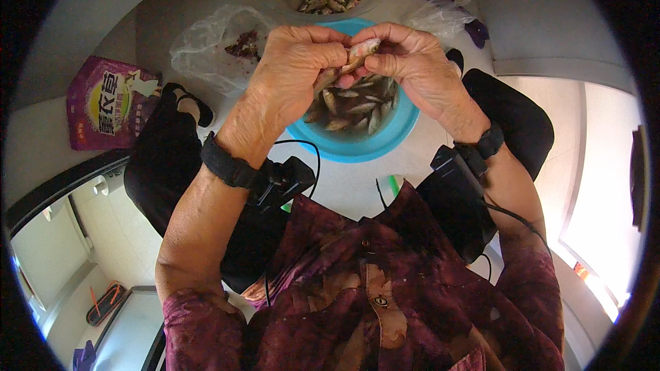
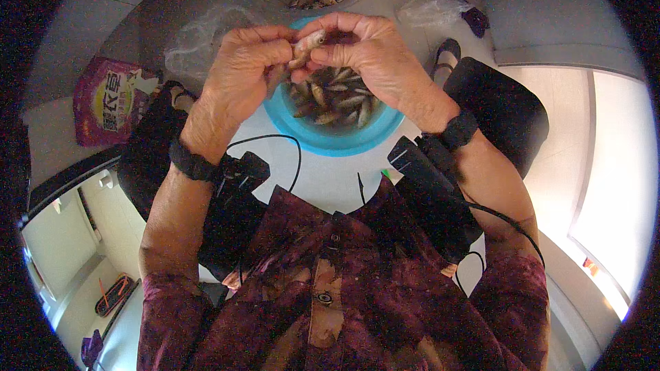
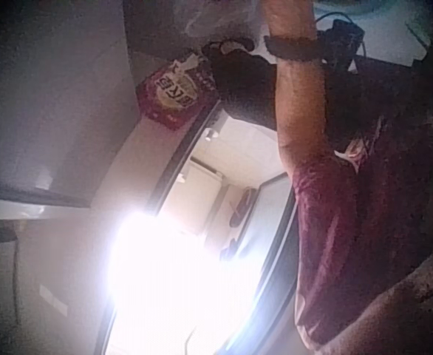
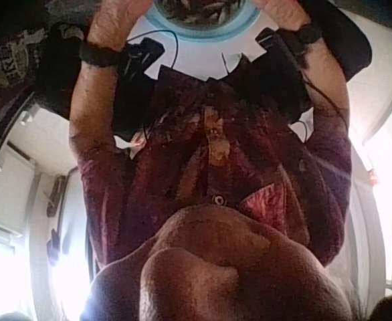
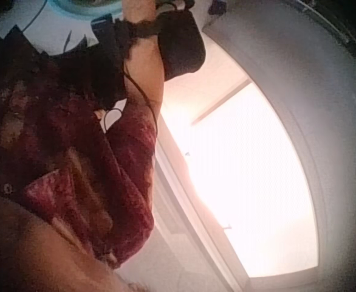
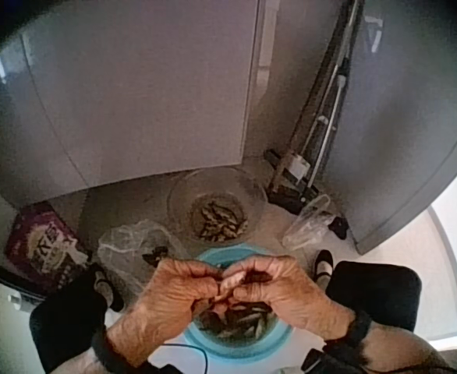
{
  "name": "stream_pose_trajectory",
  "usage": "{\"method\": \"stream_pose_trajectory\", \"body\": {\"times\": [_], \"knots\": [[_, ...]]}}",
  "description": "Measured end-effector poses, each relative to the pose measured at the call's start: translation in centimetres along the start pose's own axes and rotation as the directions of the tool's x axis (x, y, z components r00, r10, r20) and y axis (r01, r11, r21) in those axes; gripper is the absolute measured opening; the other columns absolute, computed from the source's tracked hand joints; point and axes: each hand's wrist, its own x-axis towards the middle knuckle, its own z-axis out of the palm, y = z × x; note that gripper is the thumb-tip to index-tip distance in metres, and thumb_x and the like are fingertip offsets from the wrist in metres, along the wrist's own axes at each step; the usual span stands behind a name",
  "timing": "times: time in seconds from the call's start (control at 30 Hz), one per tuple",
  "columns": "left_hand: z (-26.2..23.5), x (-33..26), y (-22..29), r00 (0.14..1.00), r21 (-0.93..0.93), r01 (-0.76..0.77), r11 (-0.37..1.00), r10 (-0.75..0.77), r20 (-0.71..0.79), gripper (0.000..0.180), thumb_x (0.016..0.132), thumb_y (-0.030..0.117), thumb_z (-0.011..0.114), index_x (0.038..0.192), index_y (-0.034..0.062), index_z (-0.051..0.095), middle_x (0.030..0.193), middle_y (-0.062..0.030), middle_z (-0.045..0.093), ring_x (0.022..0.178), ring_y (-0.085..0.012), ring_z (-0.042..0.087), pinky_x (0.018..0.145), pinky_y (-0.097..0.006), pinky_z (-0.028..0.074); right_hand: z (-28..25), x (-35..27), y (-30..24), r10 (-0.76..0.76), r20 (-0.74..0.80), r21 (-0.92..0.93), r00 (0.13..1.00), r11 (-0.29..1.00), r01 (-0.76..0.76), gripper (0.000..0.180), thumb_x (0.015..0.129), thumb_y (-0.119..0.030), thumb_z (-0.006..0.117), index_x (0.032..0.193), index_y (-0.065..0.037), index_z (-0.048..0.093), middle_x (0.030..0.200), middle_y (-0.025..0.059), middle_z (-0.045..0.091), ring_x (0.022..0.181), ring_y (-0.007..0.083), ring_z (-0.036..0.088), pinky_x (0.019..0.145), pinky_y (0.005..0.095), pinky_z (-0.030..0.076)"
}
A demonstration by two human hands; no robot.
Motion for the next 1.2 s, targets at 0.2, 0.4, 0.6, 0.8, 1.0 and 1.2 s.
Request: {"method": "stream_pose_trajectory", "body": {"times": [0.2,0.4,0.6,0.8,1.0,1.2], "knots": [[0.1,0.0,-0.1,0.999,-0.047,0.036,0.998,-0.036,-0.002,0.019,0.078,-0.005,0.054,0.093,-0.0149,0.059,0.08,-0.0161,0.064,0.065,-0.0178,0.063,0.058,-0.023,0.051,0.2,0.1,0.1,0.013,-0.013,0.001,1.0,1.0,-0.013,0.021,0.082,-0.001,0.061,0.102,0.005,0.06,0.093,0.0115,0.064,0.08,0.022,0.067,0.076,0.027,0.053],[0.0,0.1,-0.4,0.999,-0.115,0.026,0.993,-0.029,-0.026,0.02,0.077,-0.006,0.052,0.093,-0.0155,0.059,0.079,-0.016,0.064,0.065,-0.0181,0.063,0.059,-0.024,0.051,0.2,0.2,0.0,0.009,-0.006,0.002,1.0,1.0,-0.009,0.02,0.082,-0.001,0.061,0.101,0.006,0.06,0.092,0.0111,0.064,0.078,0.0219,0.067,0.076,0.0272,0.053],[0.2,-0.1,-0.1,0.998,-0.116,0.041,0.992,-0.046,-0.041,0.021,0.077,-0.006,0.049,0.092,-0.0158,0.059,0.078,-0.016,0.063,0.064,-0.0187,0.062,0.058,-0.025,0.051,0.2,0.3,0.3,0.011,-0.027,0.014,1.0,1.0,-0.011,0.02,0.082,0.0,0.06,0.101,0.006,0.059,0.091,0.0112,0.064,0.078,0.0214,0.066,0.076,0.0275,0.053],[0.5,-0.3,0.2,0.996,-0.059,0.074,0.996,-0.077,-0.053,0.023,0.077,-0.006,0.047,0.095,-0.0158,0.057,0.081,-0.017,0.063,0.065,-0.0194,0.063,0.057,-0.025,0.051,0.2,0.3,0.4,0.014,-0.028,-0.038,0.999,0.999,-0.016,0.019,0.083,0.002,0.058,0.101,0.006,0.059,0.093,0.0106,0.064,0.082,0.0189,0.064,0.078,0.0271,0.052],[-0.6,0.1,-0.8,0.996,0.096,-0.075,0.993,0.078,-0.037,0.02,0.075,-0.007,0.048,0.09,-0.0077,0.061,0.092,-0.0158,0.064,0.079,-0.0205,0.064,0.067,-0.026,0.053,-0.2,0.5,0.4,-0.018,-0.053,-0.06,0.998,0.998,0.015,0.019,0.083,0.001,0.057,0.101,0.003,0.06,0.095,0.0097,0.064,0.087,0.0159,0.062,0.08,0.0266,0.051],[-0.8,0.2,-1.0,0.979,-0.166,-0.177,0.97,0.19,0.068,0.025,0.076,-0.011,0.046,0.096,-0.0066,0.06,0.106,-0.0176,0.06,0.094,-0.022,0.061,0.08,-0.03,0.053,-0.8,0.5,0.1,-0.037,-0.056,-0.082,0.998,0.996,0.033,0.018,0.086,-0.006,0.059,0.103,-0.002,0.06,0.099,0.0053,0.063,0.091,0.013,0.06,0.081,0.0252,0.05]]}}
